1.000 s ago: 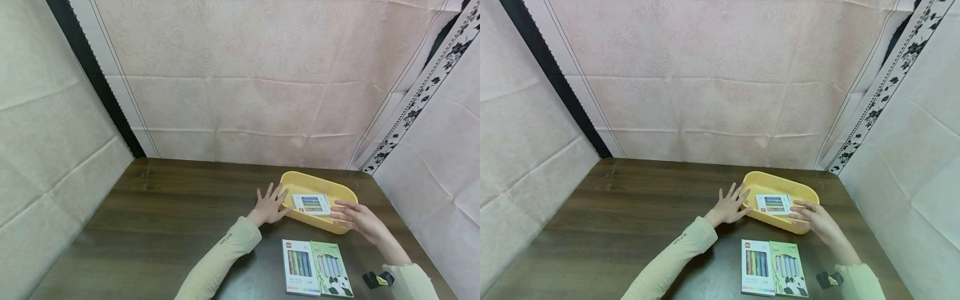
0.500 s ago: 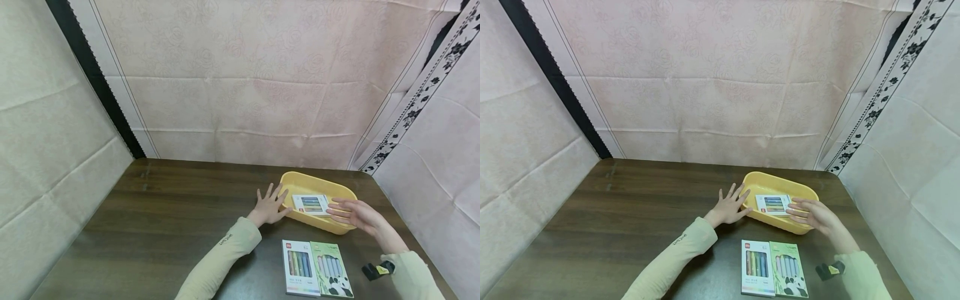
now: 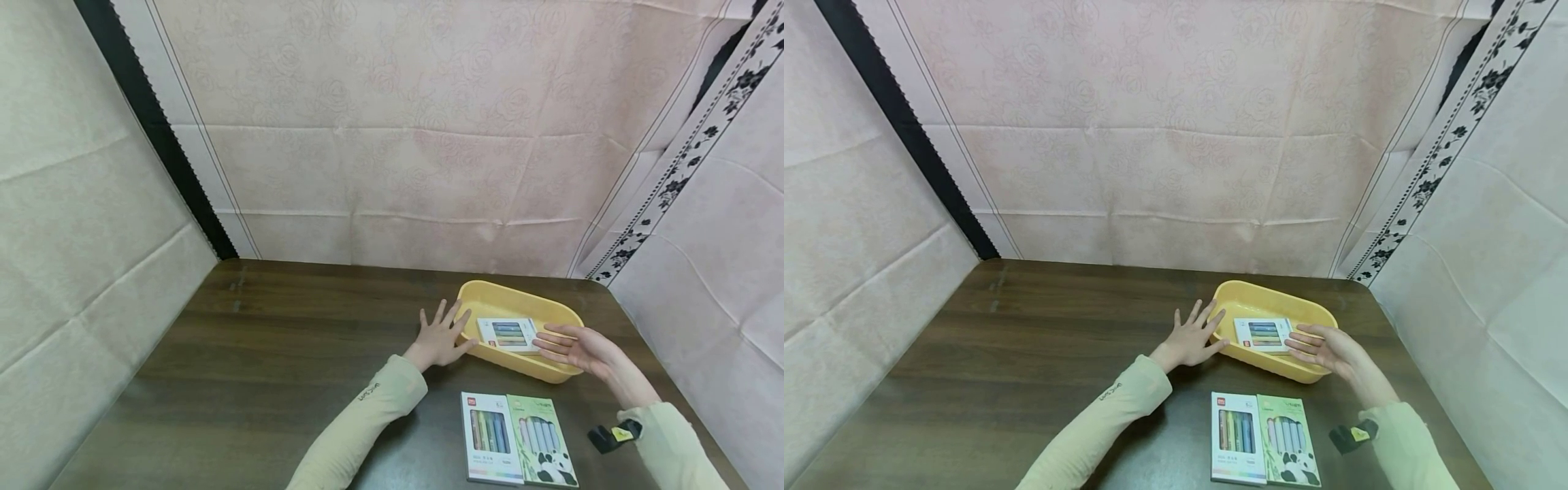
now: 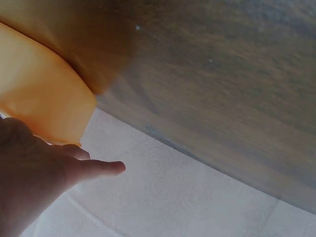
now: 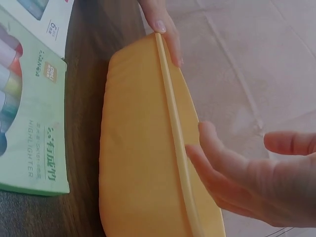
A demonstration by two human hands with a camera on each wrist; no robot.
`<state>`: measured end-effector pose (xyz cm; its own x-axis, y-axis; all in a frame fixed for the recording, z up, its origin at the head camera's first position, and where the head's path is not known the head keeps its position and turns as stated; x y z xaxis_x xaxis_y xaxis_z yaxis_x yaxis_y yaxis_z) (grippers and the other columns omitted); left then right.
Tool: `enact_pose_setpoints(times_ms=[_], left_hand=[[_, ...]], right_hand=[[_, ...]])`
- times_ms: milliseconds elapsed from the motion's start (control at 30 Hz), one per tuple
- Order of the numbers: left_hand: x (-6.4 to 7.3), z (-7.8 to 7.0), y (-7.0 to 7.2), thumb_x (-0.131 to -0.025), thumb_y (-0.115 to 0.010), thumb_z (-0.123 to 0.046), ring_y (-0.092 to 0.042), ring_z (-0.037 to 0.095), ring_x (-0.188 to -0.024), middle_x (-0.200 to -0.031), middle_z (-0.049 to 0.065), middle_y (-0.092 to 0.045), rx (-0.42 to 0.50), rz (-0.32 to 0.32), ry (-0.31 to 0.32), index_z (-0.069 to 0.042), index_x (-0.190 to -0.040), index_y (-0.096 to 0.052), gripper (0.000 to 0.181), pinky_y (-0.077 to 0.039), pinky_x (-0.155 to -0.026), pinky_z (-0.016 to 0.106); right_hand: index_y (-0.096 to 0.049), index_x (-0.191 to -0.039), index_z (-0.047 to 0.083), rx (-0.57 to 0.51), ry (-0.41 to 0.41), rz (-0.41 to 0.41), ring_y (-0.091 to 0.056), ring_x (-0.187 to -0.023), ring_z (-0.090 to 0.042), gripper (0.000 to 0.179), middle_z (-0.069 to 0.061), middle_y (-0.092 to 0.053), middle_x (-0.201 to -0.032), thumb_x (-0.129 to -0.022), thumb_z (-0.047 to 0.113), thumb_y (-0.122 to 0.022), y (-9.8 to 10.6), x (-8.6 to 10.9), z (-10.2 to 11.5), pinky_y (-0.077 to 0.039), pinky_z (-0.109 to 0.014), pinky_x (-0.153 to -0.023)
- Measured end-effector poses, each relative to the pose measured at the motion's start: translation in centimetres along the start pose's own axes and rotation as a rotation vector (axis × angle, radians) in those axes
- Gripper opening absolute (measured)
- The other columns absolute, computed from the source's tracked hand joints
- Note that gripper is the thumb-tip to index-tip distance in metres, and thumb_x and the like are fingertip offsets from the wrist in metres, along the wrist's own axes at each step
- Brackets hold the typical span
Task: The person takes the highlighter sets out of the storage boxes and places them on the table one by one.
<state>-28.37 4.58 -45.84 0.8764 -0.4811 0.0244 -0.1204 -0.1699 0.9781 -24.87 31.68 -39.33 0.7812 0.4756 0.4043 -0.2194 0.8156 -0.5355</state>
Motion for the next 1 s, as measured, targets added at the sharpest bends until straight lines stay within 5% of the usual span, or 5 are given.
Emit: enact_pose_setpoints(times_ms=[467,700,833,1000], left_hand=[[0.1,0.0,0.2,-0.091,-0.023,-0.060,0.000,0.029,-0.141,-0.154,-0.001,0.002,-0.001,-0.002,0.007,-0.027,-0.146,-0.011,0.065,-0.011,-0.104,0.064],[0.0,0.0,0.1,-0.091,-0.022,-0.061,0.001,0.028,-0.141,-0.154,-0.002,0.002,-0.001,0.003,0.004,-0.027,-0.146,-0.010,0.065,-0.012,-0.104,0.064],[0.0,0.1,0.0,-0.090,-0.022,-0.061,-0.001,0.029,-0.141,-0.154,-0.002,0.002,0.000,-0.001,0.000,-0.027,-0.146,-0.011,0.066,-0.012,-0.104,0.064],[0.0,0.1,0.0,-0.090,-0.023,-0.061,-0.002,0.029,-0.141,-0.154,-0.002,0.002,0.004,-0.007,-0.005,-0.027,-0.146,-0.011,0.066,-0.012,-0.104,0.064]], right_hand=[[-0.037,-0.112,0.006,0.054,-0.011,-0.175,-0.059,-0.099,-0.025,0.019,-0.010,-0.059,-0.097,-0.096,0.017,-0.039,0.4,-0.8,-0.1,-0.031,-0.046,-0.104],[-0.036,-0.112,0.004,0.141,-0.031,-0.279,-0.055,-0.097,-0.024,0.024,-0.019,-0.033,-0.125,-0.094,0.020,-0.041,0.7,-1.3,-0.5,-0.041,-0.043,-0.097],[-0.035,-0.114,0.003,0.172,-0.056,-0.330,-0.042,-0.113,-0.031,0.026,-0.025,-0.020,-0.136,-0.094,0.021,-0.038,0.8,-1.5,-0.5,-0.044,-0.040,-0.092],[-0.034,-0.114,0.002,0.169,-0.071,-0.370,-0.035,-0.119,-0.035,0.027,-0.027,-0.020,-0.135,-0.095,0.021,-0.036,1.1,-1.7,-0.7,-0.039,-0.042,-0.099]])
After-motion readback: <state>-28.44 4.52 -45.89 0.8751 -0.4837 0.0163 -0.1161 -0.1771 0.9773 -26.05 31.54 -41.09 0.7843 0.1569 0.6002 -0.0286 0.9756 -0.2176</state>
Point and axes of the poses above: each hand's wrist, its own x-axis away from the middle knuckle, its own y-axis out of the back of the hand, z = x × y, the point moved 1 cm from there along -x, towards the middle knuckle
